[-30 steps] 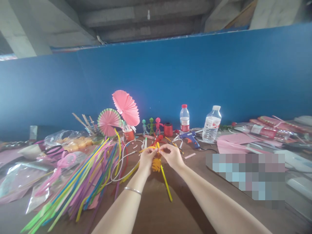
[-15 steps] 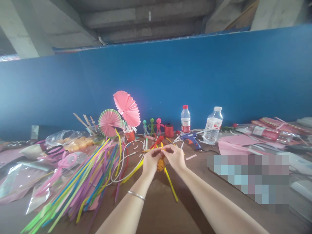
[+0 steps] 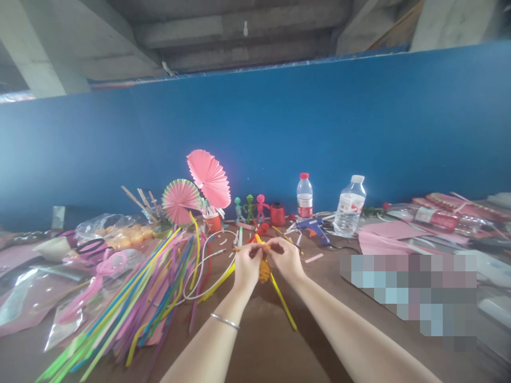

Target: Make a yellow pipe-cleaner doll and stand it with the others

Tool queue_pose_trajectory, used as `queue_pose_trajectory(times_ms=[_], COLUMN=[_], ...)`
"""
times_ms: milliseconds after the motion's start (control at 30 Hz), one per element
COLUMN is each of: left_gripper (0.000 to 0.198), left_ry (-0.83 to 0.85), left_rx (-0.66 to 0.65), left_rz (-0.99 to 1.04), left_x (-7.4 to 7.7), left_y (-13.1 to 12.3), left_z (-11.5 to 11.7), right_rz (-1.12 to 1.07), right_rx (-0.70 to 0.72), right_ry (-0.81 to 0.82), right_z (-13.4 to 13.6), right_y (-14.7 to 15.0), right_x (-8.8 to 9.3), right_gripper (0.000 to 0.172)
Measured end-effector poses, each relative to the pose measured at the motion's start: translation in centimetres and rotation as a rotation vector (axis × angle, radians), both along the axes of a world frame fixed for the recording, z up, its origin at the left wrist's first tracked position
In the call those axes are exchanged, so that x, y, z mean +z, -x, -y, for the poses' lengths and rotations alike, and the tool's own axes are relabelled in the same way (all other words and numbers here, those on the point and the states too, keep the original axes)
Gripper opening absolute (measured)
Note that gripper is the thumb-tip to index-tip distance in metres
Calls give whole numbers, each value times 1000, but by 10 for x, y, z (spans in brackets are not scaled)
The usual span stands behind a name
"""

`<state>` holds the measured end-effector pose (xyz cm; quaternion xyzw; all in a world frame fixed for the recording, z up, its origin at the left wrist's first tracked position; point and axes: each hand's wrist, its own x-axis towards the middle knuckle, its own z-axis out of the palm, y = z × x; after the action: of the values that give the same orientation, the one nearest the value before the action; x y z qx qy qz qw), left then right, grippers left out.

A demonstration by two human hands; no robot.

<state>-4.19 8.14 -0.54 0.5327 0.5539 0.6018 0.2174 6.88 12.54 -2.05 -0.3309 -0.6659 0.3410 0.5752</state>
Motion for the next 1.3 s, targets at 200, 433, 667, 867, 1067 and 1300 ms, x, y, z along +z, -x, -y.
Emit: queue_pose_trajectory(times_ms=[200, 433, 667, 867, 1067, 1300], left_gripper=[13, 16, 22, 22, 19, 11], left_ry=[12, 96, 65, 5, 3, -104], left_rx=[-20, -261, -270, -260, -195, -121], left_rz=[1, 328, 306, 55, -245, -501], left_x=[-3, -9, -5, -1, 2, 2], left_y=[0, 3, 3, 5, 6, 6], left_z=[-4, -11, -6, -6, -2, 0], right_rz=[25, 28, 56, 284, 295, 335], right_rx=[-36, -18, 27, 99, 50, 27], right_ry=[-52, -75, -140, -344, -462, -510], right_z=[2, 0, 1, -13, -26, -18], right_y=[0, -4, -4, -8, -9, -11], right_x=[-1, 0, 4, -2, -11, -7], right_gripper=[12, 13, 17, 21, 13, 16])
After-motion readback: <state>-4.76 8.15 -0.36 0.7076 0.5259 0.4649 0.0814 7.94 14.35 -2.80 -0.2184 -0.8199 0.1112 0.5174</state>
